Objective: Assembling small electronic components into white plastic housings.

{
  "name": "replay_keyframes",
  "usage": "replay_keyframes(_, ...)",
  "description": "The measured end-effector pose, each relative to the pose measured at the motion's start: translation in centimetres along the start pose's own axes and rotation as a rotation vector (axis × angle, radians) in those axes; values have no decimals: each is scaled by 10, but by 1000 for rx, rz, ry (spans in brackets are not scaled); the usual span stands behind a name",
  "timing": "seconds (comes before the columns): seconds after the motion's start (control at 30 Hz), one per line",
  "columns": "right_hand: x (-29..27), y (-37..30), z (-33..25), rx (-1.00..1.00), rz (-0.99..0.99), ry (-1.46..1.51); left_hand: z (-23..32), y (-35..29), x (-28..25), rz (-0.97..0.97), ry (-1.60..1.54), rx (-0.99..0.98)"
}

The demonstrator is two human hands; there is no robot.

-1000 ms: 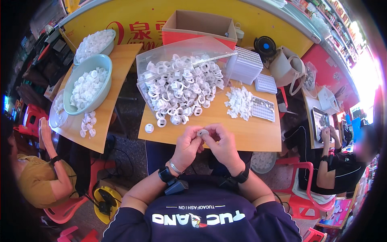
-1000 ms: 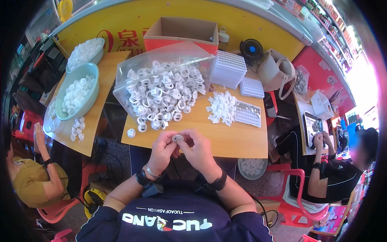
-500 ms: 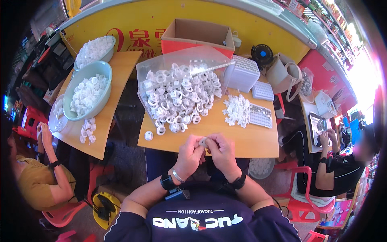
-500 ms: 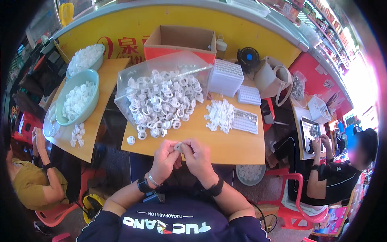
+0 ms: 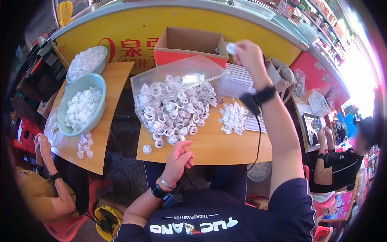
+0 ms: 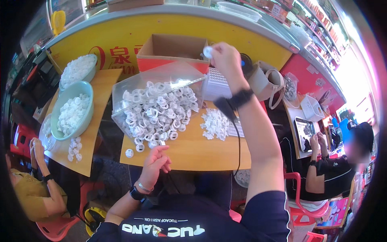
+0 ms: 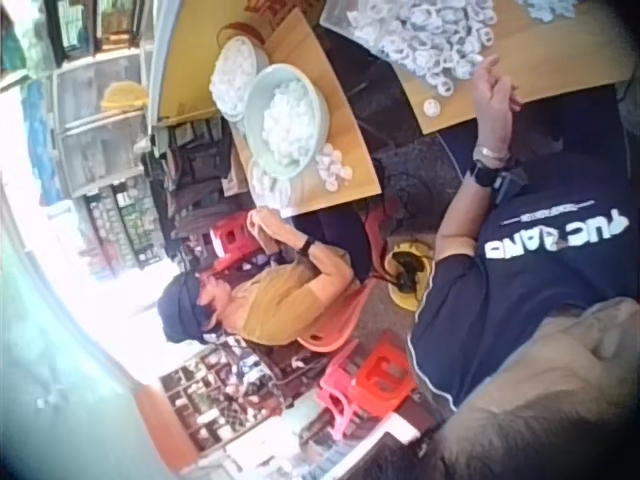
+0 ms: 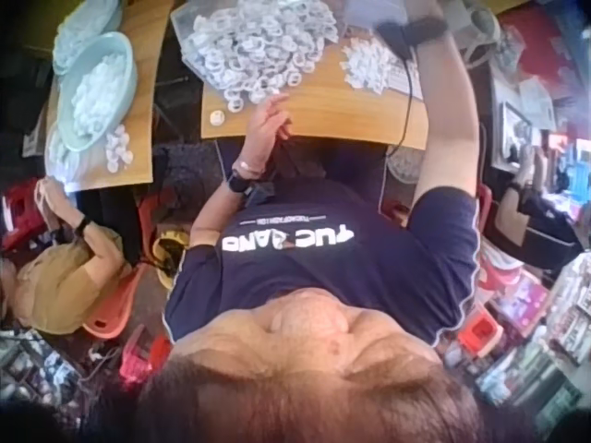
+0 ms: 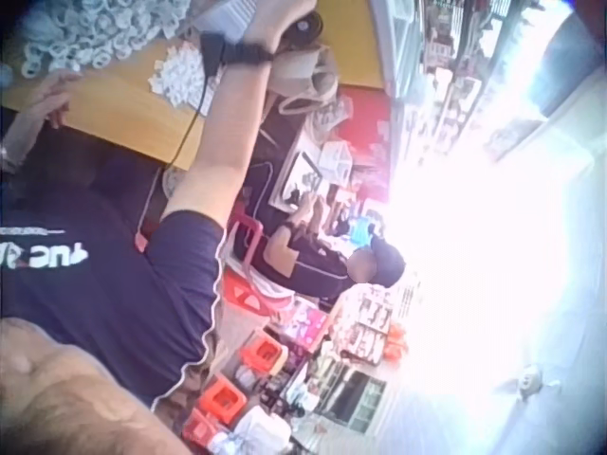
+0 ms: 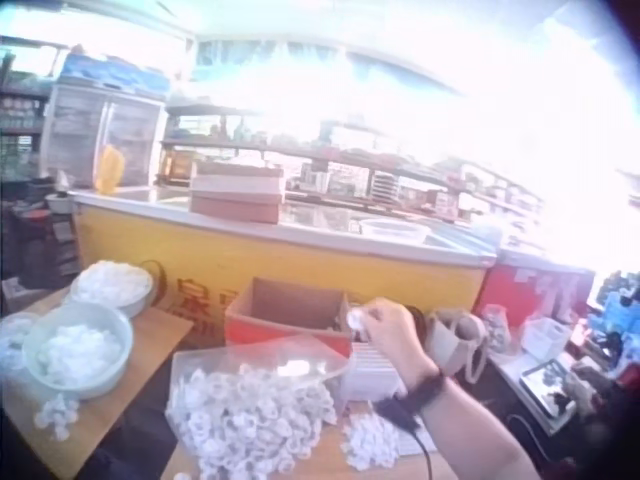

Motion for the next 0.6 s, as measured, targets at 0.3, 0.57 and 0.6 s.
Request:
replay_keyframes(0.3,-3,-2,2,-5,-20,51,-4,4,-9,79,-5,-28)
replay_keyframes(0.57,-55,-183,20,203,-6,-261,-16,2,-6,65,-1,-103)
replay_keyframes(0.6,-47,-201,30,208,-68,-187,-18,3,-7,81,-5,-122)
Point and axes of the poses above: each hand's wrist, its own y-axis towards the middle knuckle, its own x-axis out of the palm, z = x × y, the point moved 2 cm from there along y, towards the middle knuckle, and after that the axes turned 9 degrees about -x, right-handed, at the moved point
